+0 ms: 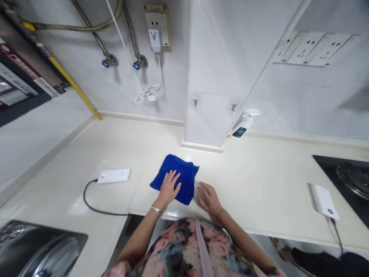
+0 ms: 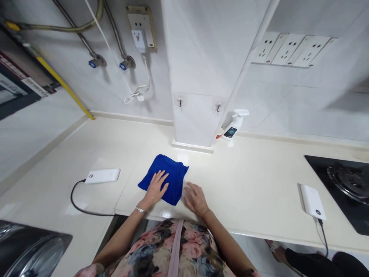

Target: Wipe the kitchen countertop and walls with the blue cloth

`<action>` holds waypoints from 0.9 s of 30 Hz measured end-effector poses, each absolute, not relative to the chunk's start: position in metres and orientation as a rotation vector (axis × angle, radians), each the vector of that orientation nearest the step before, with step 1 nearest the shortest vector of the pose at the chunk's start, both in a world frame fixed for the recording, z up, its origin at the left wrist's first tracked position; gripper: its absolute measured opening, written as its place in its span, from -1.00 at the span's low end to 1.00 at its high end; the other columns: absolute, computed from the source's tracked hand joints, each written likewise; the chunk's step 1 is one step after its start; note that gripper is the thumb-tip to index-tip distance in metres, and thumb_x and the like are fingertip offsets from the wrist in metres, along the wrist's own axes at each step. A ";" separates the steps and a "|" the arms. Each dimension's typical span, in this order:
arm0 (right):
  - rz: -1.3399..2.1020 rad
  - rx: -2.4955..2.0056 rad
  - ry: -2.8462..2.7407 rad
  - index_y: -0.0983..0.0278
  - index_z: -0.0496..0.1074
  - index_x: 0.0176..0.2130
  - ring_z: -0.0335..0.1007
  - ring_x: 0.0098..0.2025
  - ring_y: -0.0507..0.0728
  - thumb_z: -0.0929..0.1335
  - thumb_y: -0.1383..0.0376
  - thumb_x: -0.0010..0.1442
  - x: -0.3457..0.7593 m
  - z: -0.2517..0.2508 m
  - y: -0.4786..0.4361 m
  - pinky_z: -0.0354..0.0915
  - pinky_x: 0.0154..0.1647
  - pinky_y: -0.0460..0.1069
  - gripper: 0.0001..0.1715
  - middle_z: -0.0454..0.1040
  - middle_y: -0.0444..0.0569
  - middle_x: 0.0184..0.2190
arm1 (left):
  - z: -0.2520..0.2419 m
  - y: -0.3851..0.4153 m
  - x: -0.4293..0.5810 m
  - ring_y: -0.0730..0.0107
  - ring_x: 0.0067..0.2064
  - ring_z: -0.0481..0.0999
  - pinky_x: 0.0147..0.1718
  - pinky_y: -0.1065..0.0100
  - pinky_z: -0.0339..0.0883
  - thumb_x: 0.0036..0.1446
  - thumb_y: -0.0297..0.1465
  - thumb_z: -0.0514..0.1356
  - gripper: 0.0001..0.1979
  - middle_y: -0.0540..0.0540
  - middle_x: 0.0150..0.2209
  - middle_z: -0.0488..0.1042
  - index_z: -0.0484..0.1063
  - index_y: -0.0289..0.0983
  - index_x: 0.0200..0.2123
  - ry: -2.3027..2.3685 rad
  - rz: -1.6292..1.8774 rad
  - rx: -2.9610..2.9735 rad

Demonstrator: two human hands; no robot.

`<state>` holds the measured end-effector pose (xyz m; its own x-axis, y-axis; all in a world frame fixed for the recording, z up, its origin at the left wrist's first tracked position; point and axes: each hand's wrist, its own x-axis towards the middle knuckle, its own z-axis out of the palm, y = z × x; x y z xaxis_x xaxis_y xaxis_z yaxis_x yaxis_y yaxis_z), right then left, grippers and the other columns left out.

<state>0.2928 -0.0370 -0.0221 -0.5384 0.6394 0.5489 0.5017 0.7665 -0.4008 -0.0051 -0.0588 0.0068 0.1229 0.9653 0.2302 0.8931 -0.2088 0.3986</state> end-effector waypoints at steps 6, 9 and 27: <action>0.394 -0.586 -2.533 0.20 0.48 0.24 0.39 0.23 0.32 0.39 0.11 0.41 0.266 -0.013 -0.059 0.41 0.19 0.25 -0.51 0.50 0.18 0.25 | 0.014 -0.109 -0.065 -0.15 0.54 0.09 0.48 -0.31 0.06 0.11 -0.54 0.15 -0.39 -0.16 0.47 0.26 0.57 -0.14 0.23 1.874 0.573 2.205; 0.404 -0.630 -2.569 0.19 0.53 0.16 0.42 0.13 0.29 0.39 0.18 0.42 0.257 -0.014 -0.051 0.42 0.13 0.23 -0.63 0.56 0.15 0.14 | 0.010 -0.111 -0.073 -0.05 0.48 0.25 0.38 -0.14 0.32 0.28 -0.48 0.13 -0.52 -0.15 0.47 0.27 0.61 -0.09 0.18 1.913 0.668 2.219; 0.497 -1.424 -1.659 0.30 0.48 0.08 0.54 -0.10 0.29 0.21 0.02 0.44 0.291 -0.026 0.051 0.53 -0.06 0.22 -0.49 0.60 0.21 -0.05 | 0.059 0.052 -0.013 -0.05 0.35 0.41 0.41 -0.10 0.28 0.49 -0.26 -0.06 -0.45 -0.30 0.30 0.47 0.36 -0.28 0.41 2.101 0.830 2.012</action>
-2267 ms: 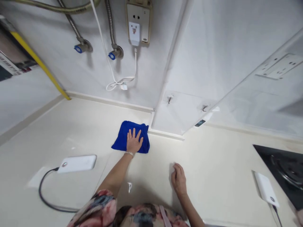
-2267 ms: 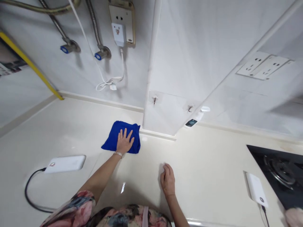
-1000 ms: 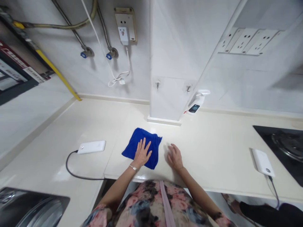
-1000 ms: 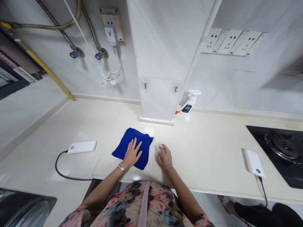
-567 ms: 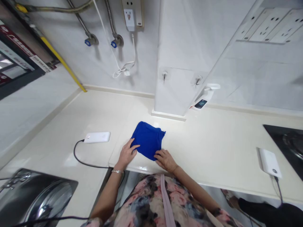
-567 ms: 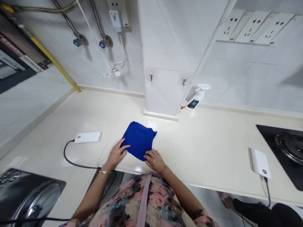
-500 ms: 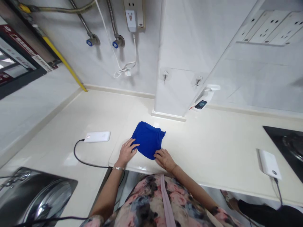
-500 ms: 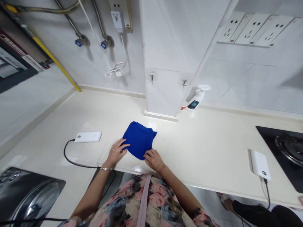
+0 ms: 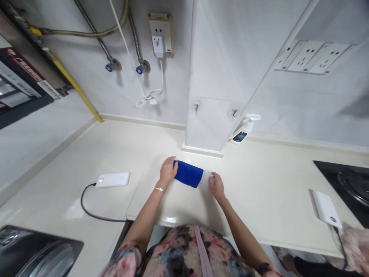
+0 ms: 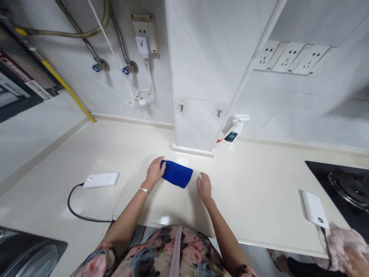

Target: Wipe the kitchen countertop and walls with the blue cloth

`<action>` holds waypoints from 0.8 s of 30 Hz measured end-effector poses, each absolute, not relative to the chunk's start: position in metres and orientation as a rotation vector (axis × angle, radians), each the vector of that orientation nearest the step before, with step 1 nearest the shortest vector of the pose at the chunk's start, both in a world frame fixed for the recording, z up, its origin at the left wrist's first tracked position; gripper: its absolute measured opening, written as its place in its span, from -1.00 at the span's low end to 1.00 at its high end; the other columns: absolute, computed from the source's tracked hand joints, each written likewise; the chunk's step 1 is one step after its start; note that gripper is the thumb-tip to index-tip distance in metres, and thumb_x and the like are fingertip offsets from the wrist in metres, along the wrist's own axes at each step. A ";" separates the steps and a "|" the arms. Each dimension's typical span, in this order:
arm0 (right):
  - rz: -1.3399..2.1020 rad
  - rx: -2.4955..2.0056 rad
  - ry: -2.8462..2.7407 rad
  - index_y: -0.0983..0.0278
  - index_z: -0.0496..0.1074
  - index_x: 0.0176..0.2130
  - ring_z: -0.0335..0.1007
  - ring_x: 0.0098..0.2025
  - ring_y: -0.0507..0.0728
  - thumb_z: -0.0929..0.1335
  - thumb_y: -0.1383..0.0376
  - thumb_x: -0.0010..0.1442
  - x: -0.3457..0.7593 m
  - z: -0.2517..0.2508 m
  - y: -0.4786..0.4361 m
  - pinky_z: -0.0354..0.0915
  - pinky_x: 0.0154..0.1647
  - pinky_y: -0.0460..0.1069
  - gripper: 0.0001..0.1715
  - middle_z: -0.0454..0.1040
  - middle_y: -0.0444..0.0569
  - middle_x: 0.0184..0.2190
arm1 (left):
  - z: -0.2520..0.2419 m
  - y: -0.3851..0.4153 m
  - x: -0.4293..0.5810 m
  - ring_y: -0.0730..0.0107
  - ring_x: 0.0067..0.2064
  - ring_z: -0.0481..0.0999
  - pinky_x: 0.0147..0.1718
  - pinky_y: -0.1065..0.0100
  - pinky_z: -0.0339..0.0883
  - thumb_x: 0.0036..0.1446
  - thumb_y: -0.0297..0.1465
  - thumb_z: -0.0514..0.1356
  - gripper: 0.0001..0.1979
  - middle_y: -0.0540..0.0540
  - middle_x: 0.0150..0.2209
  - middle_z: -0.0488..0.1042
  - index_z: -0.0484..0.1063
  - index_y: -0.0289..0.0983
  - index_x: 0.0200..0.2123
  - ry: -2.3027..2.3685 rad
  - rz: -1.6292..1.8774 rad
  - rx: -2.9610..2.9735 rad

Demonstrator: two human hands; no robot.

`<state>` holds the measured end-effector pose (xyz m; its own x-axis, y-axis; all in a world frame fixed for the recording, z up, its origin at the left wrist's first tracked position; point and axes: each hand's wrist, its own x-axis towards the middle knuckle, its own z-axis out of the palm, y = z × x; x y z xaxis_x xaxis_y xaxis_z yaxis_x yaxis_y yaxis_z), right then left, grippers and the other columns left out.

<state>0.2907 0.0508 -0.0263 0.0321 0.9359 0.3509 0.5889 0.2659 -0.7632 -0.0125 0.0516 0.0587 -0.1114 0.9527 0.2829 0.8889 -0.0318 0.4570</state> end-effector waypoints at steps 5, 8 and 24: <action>0.093 -1.384 -1.910 0.28 0.44 0.21 0.40 0.22 0.32 0.17 0.25 0.47 0.318 -0.056 0.022 0.41 0.24 0.32 -0.53 0.51 0.24 0.18 | 0.009 0.034 0.047 -0.27 0.56 -0.02 0.50 -0.33 -0.09 0.44 -0.16 0.08 -0.36 -0.40 0.51 0.12 0.29 -0.35 0.46 2.087 0.643 2.064; 0.054 -1.403 -1.935 0.27 0.42 0.26 0.39 0.23 0.32 0.16 0.27 0.49 0.318 -0.056 0.017 0.40 0.25 0.33 -0.51 0.50 0.24 0.21 | 0.001 0.029 0.036 -0.21 0.59 -0.12 0.52 -0.31 -0.16 0.44 -0.14 0.10 -0.34 -0.31 0.57 -0.02 0.25 -0.25 0.50 2.060 0.613 2.123; 0.027 -1.446 -2.002 0.21 0.37 0.31 0.49 0.19 0.39 0.25 0.30 0.47 0.320 -0.036 0.010 0.47 0.14 0.40 -0.52 0.51 0.24 0.20 | 0.008 0.173 -0.149 -0.23 0.60 -0.26 0.50 -0.33 -0.38 0.43 -0.07 -0.02 -0.26 -0.39 0.57 -0.06 0.20 -0.37 0.51 2.617 0.633 1.544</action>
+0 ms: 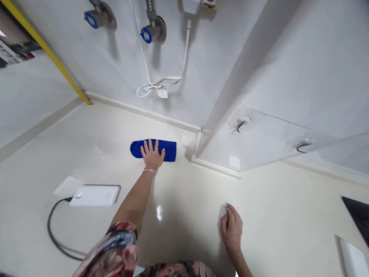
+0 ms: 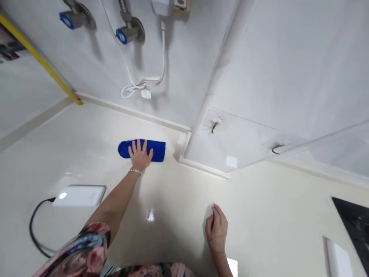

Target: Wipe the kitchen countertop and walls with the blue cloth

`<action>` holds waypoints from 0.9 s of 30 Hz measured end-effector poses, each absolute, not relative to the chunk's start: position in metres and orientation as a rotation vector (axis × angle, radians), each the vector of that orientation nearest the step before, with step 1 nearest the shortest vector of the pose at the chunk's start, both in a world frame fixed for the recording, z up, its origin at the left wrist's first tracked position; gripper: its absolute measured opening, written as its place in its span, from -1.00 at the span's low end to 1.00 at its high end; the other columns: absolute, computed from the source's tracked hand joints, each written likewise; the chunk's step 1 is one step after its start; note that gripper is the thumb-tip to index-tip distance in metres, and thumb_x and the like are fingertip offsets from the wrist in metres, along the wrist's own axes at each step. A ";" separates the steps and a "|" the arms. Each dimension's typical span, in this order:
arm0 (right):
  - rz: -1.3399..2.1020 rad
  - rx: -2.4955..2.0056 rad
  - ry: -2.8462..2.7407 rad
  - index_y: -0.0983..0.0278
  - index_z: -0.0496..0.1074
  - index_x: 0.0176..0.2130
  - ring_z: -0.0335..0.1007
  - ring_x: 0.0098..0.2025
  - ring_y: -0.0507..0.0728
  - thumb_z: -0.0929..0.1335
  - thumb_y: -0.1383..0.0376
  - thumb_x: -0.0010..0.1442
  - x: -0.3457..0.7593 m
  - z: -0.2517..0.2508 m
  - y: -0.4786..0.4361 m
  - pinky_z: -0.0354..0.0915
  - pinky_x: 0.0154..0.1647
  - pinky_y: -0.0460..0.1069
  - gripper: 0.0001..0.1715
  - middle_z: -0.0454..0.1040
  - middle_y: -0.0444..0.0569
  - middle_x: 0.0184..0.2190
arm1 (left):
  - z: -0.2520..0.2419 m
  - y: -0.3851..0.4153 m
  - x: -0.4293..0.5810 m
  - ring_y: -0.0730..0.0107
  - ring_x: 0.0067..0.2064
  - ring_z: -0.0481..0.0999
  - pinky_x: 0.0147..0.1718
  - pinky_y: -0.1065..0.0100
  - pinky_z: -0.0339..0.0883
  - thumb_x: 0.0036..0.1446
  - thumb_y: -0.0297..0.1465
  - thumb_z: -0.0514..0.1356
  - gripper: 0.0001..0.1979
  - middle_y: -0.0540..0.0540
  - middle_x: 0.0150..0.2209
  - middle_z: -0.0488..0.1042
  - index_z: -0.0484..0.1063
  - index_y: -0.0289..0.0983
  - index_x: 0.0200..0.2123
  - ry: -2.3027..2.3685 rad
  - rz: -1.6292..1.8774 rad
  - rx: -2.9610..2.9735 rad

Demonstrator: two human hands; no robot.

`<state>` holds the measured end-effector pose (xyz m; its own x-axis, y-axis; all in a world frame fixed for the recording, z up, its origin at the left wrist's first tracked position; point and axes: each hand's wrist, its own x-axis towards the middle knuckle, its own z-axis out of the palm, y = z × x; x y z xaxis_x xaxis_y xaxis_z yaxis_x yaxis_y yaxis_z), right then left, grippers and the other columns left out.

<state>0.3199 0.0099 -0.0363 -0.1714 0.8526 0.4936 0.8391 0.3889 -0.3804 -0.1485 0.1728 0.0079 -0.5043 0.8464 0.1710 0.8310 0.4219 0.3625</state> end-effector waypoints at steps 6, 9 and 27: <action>0.058 -1.545 -1.984 0.19 0.39 0.31 0.49 0.21 0.42 0.27 0.29 0.46 0.319 -0.032 0.005 0.45 0.16 0.41 -0.51 0.51 0.25 0.21 | 0.010 0.260 -0.171 -0.22 0.60 -0.36 0.49 -0.36 -0.48 0.44 -0.06 -0.06 -0.24 -0.39 0.59 -0.12 0.14 -0.39 0.52 2.592 0.704 1.512; 0.077 -1.575 -1.991 0.17 0.39 0.32 0.49 0.20 0.43 0.29 0.30 0.44 0.321 -0.033 0.003 0.46 0.15 0.42 -0.50 0.51 0.24 0.21 | 0.009 0.292 -0.178 -0.20 0.60 -0.37 0.50 -0.33 -0.51 0.43 -0.06 -0.05 -0.24 -0.38 0.59 -0.13 0.14 -0.40 0.52 2.550 0.723 1.529; -0.005 -1.518 -1.974 0.22 0.41 0.23 0.48 0.17 0.33 0.26 0.35 0.42 0.315 -0.028 0.012 0.47 0.16 0.35 -0.56 0.52 0.21 0.18 | 0.013 0.228 -0.142 -0.13 0.61 -0.27 0.52 -0.26 -0.41 0.42 -0.12 -0.01 -0.29 -0.36 0.58 -0.05 0.23 -0.39 0.49 2.274 0.661 1.857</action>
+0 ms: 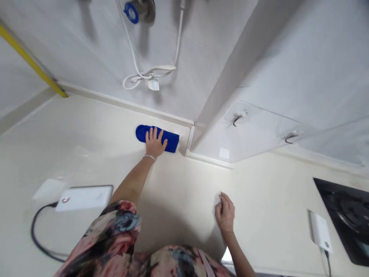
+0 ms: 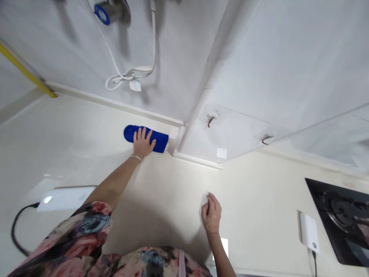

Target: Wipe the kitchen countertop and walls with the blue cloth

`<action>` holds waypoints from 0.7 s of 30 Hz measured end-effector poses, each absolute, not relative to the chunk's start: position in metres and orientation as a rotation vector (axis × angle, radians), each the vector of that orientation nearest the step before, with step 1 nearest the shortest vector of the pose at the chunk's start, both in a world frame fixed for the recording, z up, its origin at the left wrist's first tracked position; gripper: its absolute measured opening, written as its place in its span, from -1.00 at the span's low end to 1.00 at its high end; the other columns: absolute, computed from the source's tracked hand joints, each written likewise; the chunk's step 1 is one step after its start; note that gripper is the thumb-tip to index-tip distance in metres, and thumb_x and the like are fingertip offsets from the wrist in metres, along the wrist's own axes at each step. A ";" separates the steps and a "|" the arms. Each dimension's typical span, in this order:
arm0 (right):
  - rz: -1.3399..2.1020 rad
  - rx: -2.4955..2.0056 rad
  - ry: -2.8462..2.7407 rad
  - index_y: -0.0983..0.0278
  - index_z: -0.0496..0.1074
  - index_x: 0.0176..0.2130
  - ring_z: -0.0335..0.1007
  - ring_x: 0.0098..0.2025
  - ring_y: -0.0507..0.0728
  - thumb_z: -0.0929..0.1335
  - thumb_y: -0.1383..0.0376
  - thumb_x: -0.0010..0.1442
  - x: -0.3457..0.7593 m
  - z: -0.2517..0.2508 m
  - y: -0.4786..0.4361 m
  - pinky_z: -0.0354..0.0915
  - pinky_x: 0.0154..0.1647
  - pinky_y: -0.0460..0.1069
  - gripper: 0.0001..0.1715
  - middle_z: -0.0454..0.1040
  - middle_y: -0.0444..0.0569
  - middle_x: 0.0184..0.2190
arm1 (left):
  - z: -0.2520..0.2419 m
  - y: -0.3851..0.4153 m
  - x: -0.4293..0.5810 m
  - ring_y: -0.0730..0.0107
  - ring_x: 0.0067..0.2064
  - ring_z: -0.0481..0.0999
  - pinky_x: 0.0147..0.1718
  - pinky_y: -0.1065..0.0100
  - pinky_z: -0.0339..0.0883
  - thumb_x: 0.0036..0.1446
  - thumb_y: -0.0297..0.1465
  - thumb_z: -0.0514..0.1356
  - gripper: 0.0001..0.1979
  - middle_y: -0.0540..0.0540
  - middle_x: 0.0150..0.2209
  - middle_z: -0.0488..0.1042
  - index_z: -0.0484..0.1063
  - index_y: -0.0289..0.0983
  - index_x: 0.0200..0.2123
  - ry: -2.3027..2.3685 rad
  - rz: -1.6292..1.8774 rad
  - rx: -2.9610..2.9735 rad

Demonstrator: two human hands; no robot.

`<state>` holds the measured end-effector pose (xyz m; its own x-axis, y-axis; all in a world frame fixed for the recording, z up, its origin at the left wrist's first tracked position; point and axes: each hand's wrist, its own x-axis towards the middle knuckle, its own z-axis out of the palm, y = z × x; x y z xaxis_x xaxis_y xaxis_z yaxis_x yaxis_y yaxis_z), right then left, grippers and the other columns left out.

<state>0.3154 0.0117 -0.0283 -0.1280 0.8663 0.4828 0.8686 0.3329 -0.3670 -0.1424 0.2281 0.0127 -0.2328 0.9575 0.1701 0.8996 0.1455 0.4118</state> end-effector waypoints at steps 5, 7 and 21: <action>0.002 -1.491 -1.957 0.24 0.42 0.20 0.46 0.18 0.33 0.24 0.35 0.41 0.314 -0.034 0.015 0.45 0.17 0.34 -0.57 0.52 0.20 0.17 | 0.009 0.152 -0.107 -0.14 0.60 -0.20 0.53 -0.24 -0.35 0.42 -0.12 0.00 -0.30 -0.38 0.56 -0.02 0.27 -0.38 0.47 2.220 0.631 1.953; 0.003 -1.493 -1.949 0.24 0.42 0.18 0.46 0.17 0.32 0.24 0.35 0.40 0.314 -0.037 0.016 0.45 0.16 0.33 -0.58 0.53 0.20 0.16 | 0.008 0.120 -0.090 -0.15 0.60 -0.17 0.53 -0.25 -0.32 0.43 -0.12 0.00 -0.32 -0.37 0.56 0.01 0.28 -0.37 0.46 2.203 0.624 1.979; -0.037 -1.429 -1.923 0.26 0.44 0.17 0.46 0.16 0.31 0.22 0.31 0.42 0.314 -0.049 0.019 0.43 0.15 0.27 -0.60 0.54 0.21 0.15 | 0.000 -0.033 0.020 -0.17 0.59 -0.13 0.50 -0.24 -0.10 0.38 -0.12 0.23 -0.26 -0.29 0.59 -0.08 0.17 -0.19 0.53 1.706 0.394 2.450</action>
<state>0.3142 0.0187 -0.0489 -0.1176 0.8198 0.5605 0.8408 0.3825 -0.3831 0.0195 -0.0332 -0.0002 0.3266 0.9350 0.1385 0.9009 -0.3522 0.2535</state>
